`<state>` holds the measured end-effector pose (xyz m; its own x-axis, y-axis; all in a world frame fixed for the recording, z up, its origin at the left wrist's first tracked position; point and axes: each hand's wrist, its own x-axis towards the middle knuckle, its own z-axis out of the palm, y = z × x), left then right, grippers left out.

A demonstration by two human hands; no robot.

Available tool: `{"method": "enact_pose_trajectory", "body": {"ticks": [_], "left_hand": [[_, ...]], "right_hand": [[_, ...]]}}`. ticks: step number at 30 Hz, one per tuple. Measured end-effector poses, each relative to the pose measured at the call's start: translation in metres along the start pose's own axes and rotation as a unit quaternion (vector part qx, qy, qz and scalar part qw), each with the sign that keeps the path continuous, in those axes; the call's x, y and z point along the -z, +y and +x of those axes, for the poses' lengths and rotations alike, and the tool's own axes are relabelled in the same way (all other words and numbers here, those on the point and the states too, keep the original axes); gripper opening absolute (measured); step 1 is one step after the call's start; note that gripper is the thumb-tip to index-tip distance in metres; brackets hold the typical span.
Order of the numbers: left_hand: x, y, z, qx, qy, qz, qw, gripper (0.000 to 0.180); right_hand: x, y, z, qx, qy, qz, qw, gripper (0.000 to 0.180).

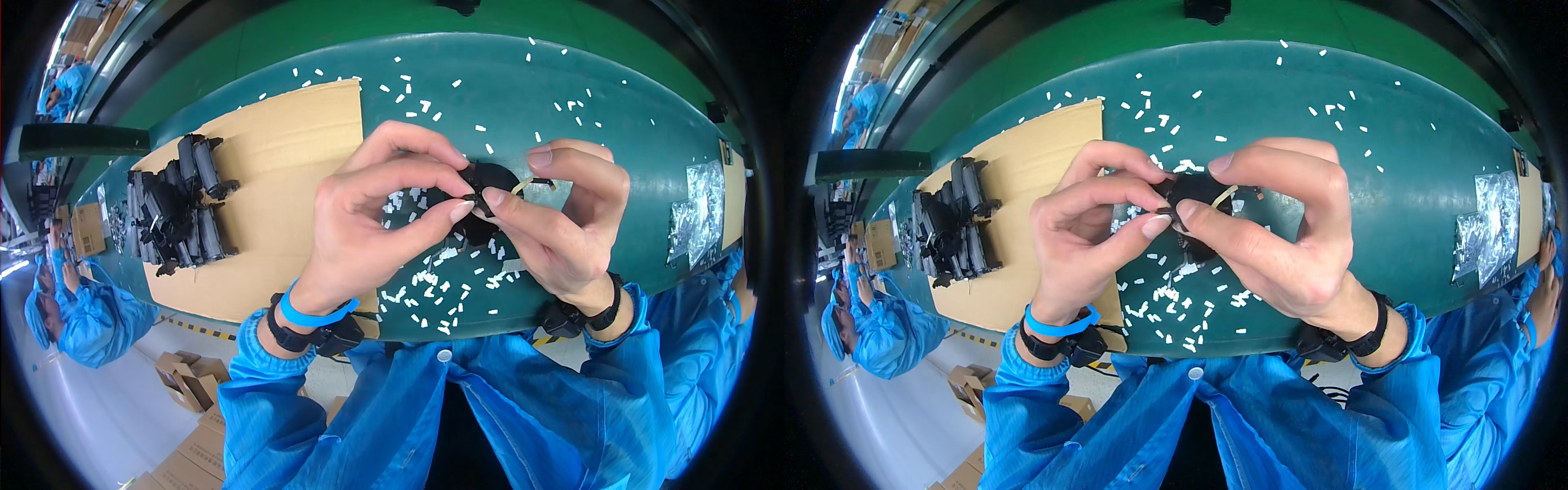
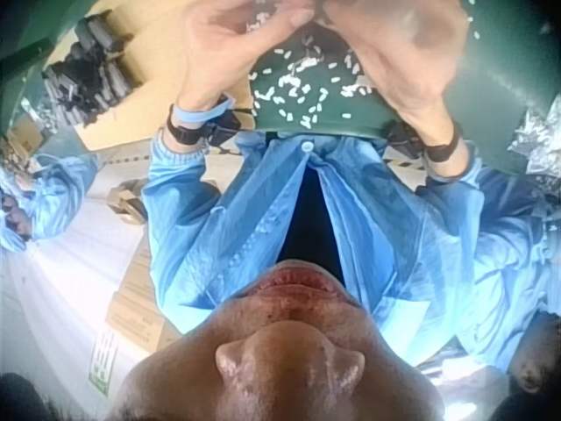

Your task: Assembling small black plastic components with internal wiring on an assembly line.

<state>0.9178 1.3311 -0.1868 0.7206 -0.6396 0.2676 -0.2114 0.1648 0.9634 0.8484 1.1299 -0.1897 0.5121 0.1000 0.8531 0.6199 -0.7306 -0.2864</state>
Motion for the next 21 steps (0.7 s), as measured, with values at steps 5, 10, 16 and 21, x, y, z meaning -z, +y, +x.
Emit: {"method": "enact_pose_trajectory", "body": {"ticks": [5, 10, 16, 21], "left_hand": [[0.002, -0.001, 0.006, -0.093, 0.004, 0.092, 0.991, 0.021], [0.002, -0.001, 0.001, -0.138, 0.047, 0.157, 0.977, 0.024], [0.005, 0.013, -0.001, -0.282, 0.064, 0.452, 0.844, 0.028], [-0.003, 0.014, -0.005, -0.321, 0.046, 0.513, 0.795, 0.026]], "right_hand": [[0.007, 0.002, 0.004, 0.051, -0.019, -0.057, 0.997, 0.030], [0.007, -0.003, 0.006, 0.032, -0.015, -0.095, 0.995, 0.030], [0.005, -0.009, 0.004, -0.132, -0.099, 0.110, 0.980, 0.024], [0.001, -0.010, 0.005, -0.171, -0.104, 0.125, 0.972, 0.020]]}}
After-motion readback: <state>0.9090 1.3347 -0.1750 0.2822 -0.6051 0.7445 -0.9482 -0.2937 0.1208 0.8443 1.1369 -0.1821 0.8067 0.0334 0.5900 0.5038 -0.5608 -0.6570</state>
